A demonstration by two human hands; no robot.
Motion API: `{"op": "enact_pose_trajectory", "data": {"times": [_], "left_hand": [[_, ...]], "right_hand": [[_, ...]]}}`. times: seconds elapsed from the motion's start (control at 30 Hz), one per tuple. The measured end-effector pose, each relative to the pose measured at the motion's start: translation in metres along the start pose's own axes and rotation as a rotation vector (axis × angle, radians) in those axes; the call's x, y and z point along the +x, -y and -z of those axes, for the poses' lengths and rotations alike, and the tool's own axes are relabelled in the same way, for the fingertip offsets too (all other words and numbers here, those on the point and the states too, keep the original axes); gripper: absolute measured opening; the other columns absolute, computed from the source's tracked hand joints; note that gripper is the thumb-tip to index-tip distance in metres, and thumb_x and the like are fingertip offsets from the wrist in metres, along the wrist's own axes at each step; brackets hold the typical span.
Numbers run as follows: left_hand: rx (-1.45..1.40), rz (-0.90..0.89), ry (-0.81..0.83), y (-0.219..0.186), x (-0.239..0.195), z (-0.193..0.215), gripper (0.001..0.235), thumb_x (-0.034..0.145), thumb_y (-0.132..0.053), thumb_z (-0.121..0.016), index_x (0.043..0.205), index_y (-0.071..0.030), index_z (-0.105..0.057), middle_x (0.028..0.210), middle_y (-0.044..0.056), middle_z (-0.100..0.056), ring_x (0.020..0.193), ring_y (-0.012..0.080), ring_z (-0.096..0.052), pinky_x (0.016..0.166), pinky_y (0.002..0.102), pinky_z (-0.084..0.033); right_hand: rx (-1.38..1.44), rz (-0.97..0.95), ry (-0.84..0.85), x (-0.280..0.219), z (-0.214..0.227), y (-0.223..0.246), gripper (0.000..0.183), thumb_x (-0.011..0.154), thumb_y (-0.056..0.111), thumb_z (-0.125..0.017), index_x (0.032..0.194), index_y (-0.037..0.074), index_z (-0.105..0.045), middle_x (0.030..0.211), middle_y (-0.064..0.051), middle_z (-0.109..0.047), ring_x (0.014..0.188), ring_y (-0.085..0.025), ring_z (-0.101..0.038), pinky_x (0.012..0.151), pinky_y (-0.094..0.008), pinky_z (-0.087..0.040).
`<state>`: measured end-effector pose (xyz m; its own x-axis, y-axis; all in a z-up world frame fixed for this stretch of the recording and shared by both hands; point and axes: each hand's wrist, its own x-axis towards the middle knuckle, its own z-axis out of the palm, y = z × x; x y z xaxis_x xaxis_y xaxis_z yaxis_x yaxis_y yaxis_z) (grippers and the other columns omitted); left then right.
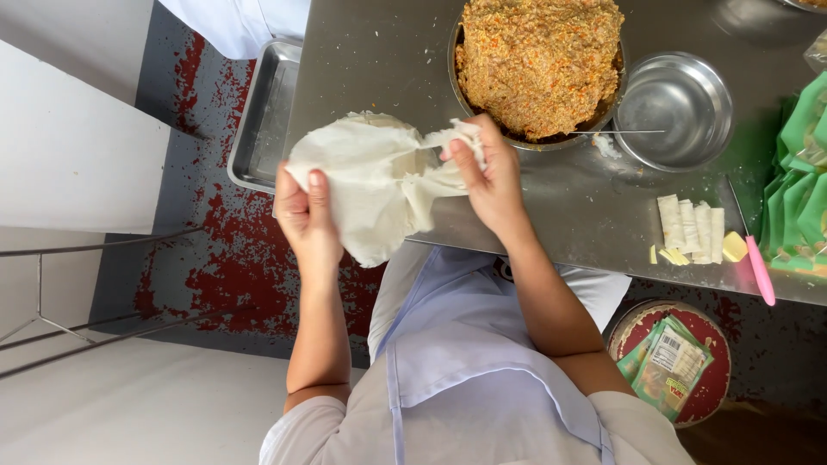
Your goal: The person separates thin wrappers one at a time, places a portion of meat filling and a cheese slice onto each wrapper using a fork, rolls the wrappers tightly by hand, and then places the completed rolls into a plastic bag.
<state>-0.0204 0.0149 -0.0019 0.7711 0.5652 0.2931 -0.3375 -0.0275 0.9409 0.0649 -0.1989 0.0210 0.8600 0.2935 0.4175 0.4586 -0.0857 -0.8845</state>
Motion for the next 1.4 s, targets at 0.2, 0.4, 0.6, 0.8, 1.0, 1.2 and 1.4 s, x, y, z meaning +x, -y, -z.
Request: {"op": "enact_pose_trajectory", "data": {"times": [0.2,0.4,0.6,0.8,1.0,1.2,1.4], "left_hand": [[-0.12,0.123,0.095,-0.02,-0.003,-0.007,0.023,0.111,-0.027,-0.045,0.115,-0.012,-0.061,0.085,0.008,-0.071,0.073,0.0171,-0.071,0.075,0.034,-0.063],[0.326,-0.118,0.315,-0.024,0.033,0.01,0.024,0.11,-0.03,-0.053,0.112,-0.007,-0.059,0.1,0.001,-0.061,0.093,0.0119,-0.056,0.085,0.027,-0.044],[0.86,-0.444,0.21,-0.021,-0.006,0.017,0.044,0.097,-0.034,-0.075,0.119,0.001,-0.059,0.104,0.015,-0.047,0.095,0.0368,-0.055,0.086,0.045,-0.05],[0.858,-0.523,0.388,0.043,-0.073,0.022,0.042,0.092,-0.038,-0.075,0.126,-0.014,-0.069,0.113,0.005,-0.063,0.098,0.0234,-0.062,0.089,0.036,-0.048],[0.85,-0.654,0.286,0.033,-0.067,0.026,0.016,0.103,-0.016,-0.063,0.102,-0.018,-0.079,0.096,-0.003,-0.074,0.085,0.0154,-0.069,0.087,0.03,-0.051],[0.838,-0.64,0.381,-0.002,-0.038,0.057,0.022,0.104,-0.01,-0.062,0.091,-0.014,-0.08,0.088,0.0,-0.078,0.087,0.0161,-0.074,0.091,0.034,-0.053],[0.762,-0.405,0.505,-0.015,-0.02,0.096,0.015,0.097,-0.01,-0.07,0.091,-0.018,-0.08,0.089,-0.002,-0.078,0.099,0.0199,-0.074,0.093,0.033,-0.05]], "right_hand": [[0.072,-0.065,0.077,-0.003,0.005,0.008,0.01,0.109,0.018,-0.056,0.112,0.008,-0.059,0.079,-0.011,-0.07,0.072,-0.018,-0.064,0.066,-0.029,-0.054],[-0.319,0.07,0.176,0.026,-0.002,0.013,0.041,0.107,0.032,-0.059,0.136,0.004,-0.051,0.134,-0.013,-0.064,0.124,-0.032,-0.065,0.089,-0.036,-0.051],[-0.619,0.314,0.353,-0.018,-0.014,-0.013,0.042,0.092,0.035,-0.078,0.128,0.017,-0.064,0.115,-0.006,-0.057,0.103,-0.029,-0.064,0.084,-0.04,-0.056],[-0.514,0.311,0.505,-0.057,-0.016,-0.035,0.043,0.091,0.017,-0.077,0.133,0.013,-0.066,0.114,-0.007,-0.063,0.102,-0.028,-0.067,0.084,-0.037,-0.059],[-0.399,0.372,0.517,-0.034,-0.007,-0.003,0.021,0.098,0.001,-0.063,0.115,0.009,-0.073,0.1,-0.01,-0.07,0.087,-0.031,-0.069,0.076,-0.041,-0.06],[-0.678,0.441,0.43,-0.018,0.018,-0.023,0.021,0.099,0.003,-0.063,0.096,0.018,-0.077,0.101,0.001,-0.071,0.092,-0.022,-0.066,0.079,-0.034,-0.058],[-0.732,0.374,0.314,-0.015,0.023,-0.035,0.027,0.093,-0.009,-0.065,0.092,0.015,-0.076,0.096,0.0,-0.069,0.089,-0.023,-0.062,0.076,-0.034,-0.057]]}}
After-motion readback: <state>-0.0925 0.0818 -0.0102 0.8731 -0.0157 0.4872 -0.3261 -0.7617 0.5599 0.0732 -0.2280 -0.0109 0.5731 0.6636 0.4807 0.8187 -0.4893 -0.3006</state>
